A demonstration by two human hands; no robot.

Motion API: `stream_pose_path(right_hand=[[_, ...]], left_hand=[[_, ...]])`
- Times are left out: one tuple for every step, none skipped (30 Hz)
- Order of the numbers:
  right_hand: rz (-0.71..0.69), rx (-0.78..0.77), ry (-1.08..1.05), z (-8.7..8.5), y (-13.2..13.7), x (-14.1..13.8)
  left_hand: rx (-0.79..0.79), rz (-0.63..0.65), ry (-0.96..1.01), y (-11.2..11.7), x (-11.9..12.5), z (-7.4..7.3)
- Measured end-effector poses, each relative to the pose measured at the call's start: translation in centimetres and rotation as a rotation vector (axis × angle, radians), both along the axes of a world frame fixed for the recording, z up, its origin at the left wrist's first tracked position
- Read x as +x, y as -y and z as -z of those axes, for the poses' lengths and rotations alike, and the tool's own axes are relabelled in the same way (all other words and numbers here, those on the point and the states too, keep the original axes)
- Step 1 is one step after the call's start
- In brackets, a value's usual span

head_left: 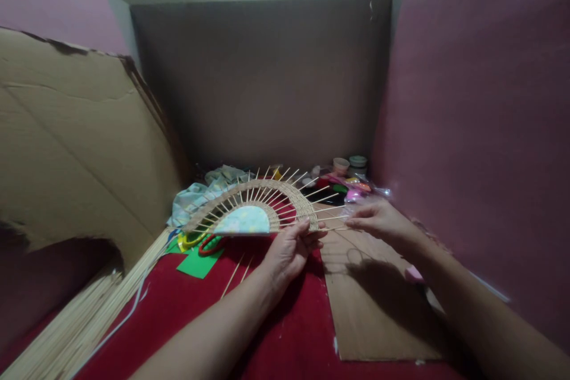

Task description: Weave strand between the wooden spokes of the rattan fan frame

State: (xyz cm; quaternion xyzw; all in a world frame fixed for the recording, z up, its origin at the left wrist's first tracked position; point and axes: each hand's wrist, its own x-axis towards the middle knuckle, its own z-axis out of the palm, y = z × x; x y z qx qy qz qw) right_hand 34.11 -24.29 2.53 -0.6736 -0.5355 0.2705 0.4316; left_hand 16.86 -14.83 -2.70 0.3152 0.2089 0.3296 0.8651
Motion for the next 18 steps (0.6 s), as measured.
stream_pose_path(right_hand=[[0.001,-0.014,-0.011,0.1,-0.1,0.1],[-0.002,-0.029,-0.038,0.2,-0.1,0.2],[-0.01,-0.042,-0.081,0.5,-0.2,0.4],[-0.023,-0.053,-0.134,0.7,-0.3,0.6],[-0.04,-0.064,-0.193,1.1,-0.4,0.7],[-0.058,-0.075,-0.256,1.4,-0.5,0.9],[-0.075,-0.083,-0.316,1.7,-0.6,0.9],[-0.089,-0.088,-0.372,2.0,-0.7,0.9],[-0.105,-0.09,-0.422,2.2,-0.9,0.8],[-0.119,-0.089,-0.462,2.5,-1.0,0.6],[-0.13,-0.079,-0.488,2.7,-1.2,0.3],[-0.136,-0.067,-0.499,2.9,-1.3,0.0],[-0.137,-0.064,-0.497,3.1,-1.5,-0.3],[-0.131,-0.07,-0.488,3.3,-1.6,-0.7],[-0.12,-0.078,-0.476,3.5,-1.8,-1.0],[-0.107,-0.086,-0.461,3.7,-1.9,-1.2],[-0.093,-0.092,-0.444,3.8,-2.1,-1.4],[-0.077,-0.092,-0.427,3.9,-2.2,-1.6]], left_hand=[[-0.003,-0.009,0.0,-0.1,0.0,0.0],[-0.001,-0.019,0.004,-0.1,0.0,0.0],[0.001,-0.025,0.009,-0.2,0.0,0.0],[0.004,-0.026,0.015,-0.2,0.0,0.0],[0.007,-0.024,0.024,-0.3,0.0,0.0],[0.01,-0.017,0.034,-0.3,0.0,0.0],[0.013,-0.009,0.044,-0.3,0.0,0.0],[0.014,-0.004,0.053,-0.3,0.0,-0.1],[0.011,-0.002,0.057,-0.3,0.0,-0.1],[0.008,-0.004,0.057,-0.3,0.0,-0.1],[0.0,-0.007,0.053,-0.3,0.0,-0.1],[-0.006,-0.008,0.047,-0.3,0.0,-0.1],[-0.01,-0.004,0.046,-0.2,0.0,-0.1],[-0.012,0.003,0.048,-0.2,0.0,-0.1],[-0.014,0.011,0.051,-0.2,0.0,-0.1],[-0.015,0.019,0.055,-0.1,-0.1,-0.1],[-0.018,0.025,0.057,-0.1,-0.1,-0.1],[-0.019,0.031,0.058,0.0,-0.1,0.0]])
